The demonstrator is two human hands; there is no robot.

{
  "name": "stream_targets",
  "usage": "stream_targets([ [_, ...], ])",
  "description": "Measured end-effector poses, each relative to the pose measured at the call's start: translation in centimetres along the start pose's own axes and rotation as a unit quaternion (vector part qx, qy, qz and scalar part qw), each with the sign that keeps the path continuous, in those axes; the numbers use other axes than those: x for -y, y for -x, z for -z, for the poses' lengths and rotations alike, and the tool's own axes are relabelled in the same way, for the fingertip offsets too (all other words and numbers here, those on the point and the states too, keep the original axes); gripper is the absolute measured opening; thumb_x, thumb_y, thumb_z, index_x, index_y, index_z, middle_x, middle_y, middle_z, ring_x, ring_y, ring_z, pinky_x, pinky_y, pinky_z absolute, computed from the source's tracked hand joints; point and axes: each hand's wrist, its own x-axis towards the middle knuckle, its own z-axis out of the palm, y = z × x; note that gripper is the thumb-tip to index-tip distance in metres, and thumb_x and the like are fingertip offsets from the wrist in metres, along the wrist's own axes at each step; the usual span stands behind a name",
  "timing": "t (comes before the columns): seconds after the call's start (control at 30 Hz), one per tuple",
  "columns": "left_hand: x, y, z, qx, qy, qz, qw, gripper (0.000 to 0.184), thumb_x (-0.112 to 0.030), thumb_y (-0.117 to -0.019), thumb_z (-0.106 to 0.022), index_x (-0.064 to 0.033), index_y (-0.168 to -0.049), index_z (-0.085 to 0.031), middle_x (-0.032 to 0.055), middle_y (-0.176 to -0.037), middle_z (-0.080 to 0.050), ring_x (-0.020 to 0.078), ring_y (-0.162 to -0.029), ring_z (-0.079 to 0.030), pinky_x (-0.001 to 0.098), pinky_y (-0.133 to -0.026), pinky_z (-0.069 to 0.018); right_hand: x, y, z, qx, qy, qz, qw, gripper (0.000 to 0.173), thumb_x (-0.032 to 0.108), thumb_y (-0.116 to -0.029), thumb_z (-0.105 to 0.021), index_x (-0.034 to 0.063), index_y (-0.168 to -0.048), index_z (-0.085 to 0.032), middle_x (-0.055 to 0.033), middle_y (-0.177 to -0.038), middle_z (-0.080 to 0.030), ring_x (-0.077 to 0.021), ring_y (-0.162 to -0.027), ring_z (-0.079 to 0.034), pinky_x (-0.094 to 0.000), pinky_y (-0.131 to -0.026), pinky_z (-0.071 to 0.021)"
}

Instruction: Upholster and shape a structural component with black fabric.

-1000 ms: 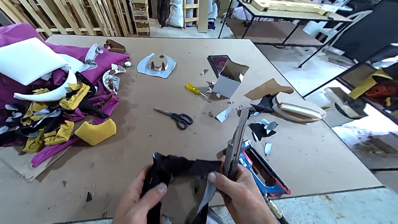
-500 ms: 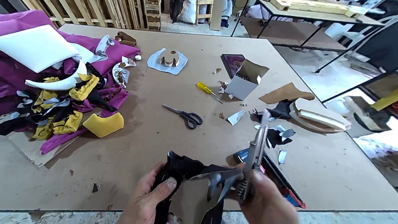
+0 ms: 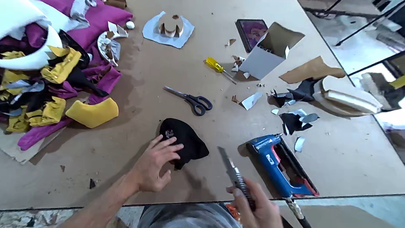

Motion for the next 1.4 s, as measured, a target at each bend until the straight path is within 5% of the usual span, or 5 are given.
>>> stream_targets([
  [0.1, -1.5, -1.9, -2.2, -0.142, -0.051, 0.101, 0.983, 0.043, -0.051, -0.0981, -0.049, -0.0225, -0.119, -0.074, -0.0011, -0.148, -0.058, 0.0221, -0.149, -0.039, 0.0606, -0.123, -0.0222, -0.8, -1.2, -2.1, -0.026, 0.095, 0.038, 0.994, 0.04, 0.029, -0.101, -0.054, -0.0002, -0.126, -0.064, -0.0044, -0.082, -0.073, -0.0129, -0.06, -0.066, -0.0372, -0.052, -0.0568],
  [0.2, -1.5, -3.8, -3.7, -0.103, -0.124, 0.123, 0.979, 0.064, -0.07, -0.0935, -0.048, -0.0333, -0.145, -0.059, 0.0011, -0.165, -0.037, 0.0294, -0.157, -0.02, 0.0689, -0.122, -0.013, -1.0, -3.1, -3.4, -0.058, 0.171, 0.106, 0.978, 0.045, 0.029, -0.1032, -0.051, -0.0006, -0.134, -0.064, -0.0084, -0.089, -0.075, -0.0128, -0.058, -0.066, -0.034, -0.049, -0.0552],
  [0.33, 0.1, -5.4, -3.0, -0.066, -0.136, 0.119, 0.981, 0.065, -0.07, -0.0979, -0.035, -0.0362, -0.151, -0.053, -0.0036, -0.166, -0.037, 0.0303, -0.157, -0.021, 0.072, -0.12, -0.0105, -2.3, -5.3, -5.5, -0.081, 0.218, 0.208, 0.95, 0.043, 0.025, -0.1036, -0.046, 0.0108, -0.14, -0.063, -0.0076, -0.081, -0.066, -0.0141, -0.05, -0.057, -0.0301, -0.039, -0.0436],
  [0.57, 0.5, -6.0, -2.2, -0.03, -0.13, 0.14, 0.981, 0.073, -0.077, -0.0875, -0.047, -0.0381, -0.149, -0.054, -0.0043, -0.167, -0.034, 0.0316, -0.158, -0.017, 0.0715, -0.121, -0.0093, -3.7, -6.6, -6.1, -0.05, 0.234, 0.239, 0.941, 0.04, 0.021, -0.103, -0.047, 0.0159, -0.137, -0.068, -0.0069, -0.081, -0.065, -0.0156, -0.057, -0.059, -0.0295, -0.042, -0.0435],
  [1.4, 0.9, -6.0, -2.5, -0.04, -0.134, 0.125, 0.982, 0.073, -0.075, -0.086, -0.049, -0.0372, -0.149, -0.055, -0.0016, -0.168, -0.032, 0.0344, -0.158, -0.014, 0.0709, -0.122, -0.0079, -1.5, -8.2, -5.6, 0.014, 0.305, 0.26, 0.916, 0.046, 0.011, -0.0963, -0.05, 0.0145, -0.14, -0.065, -0.0067, -0.074, -0.058, -0.016, -0.045, -0.051, -0.0291, -0.036, -0.0386],
])
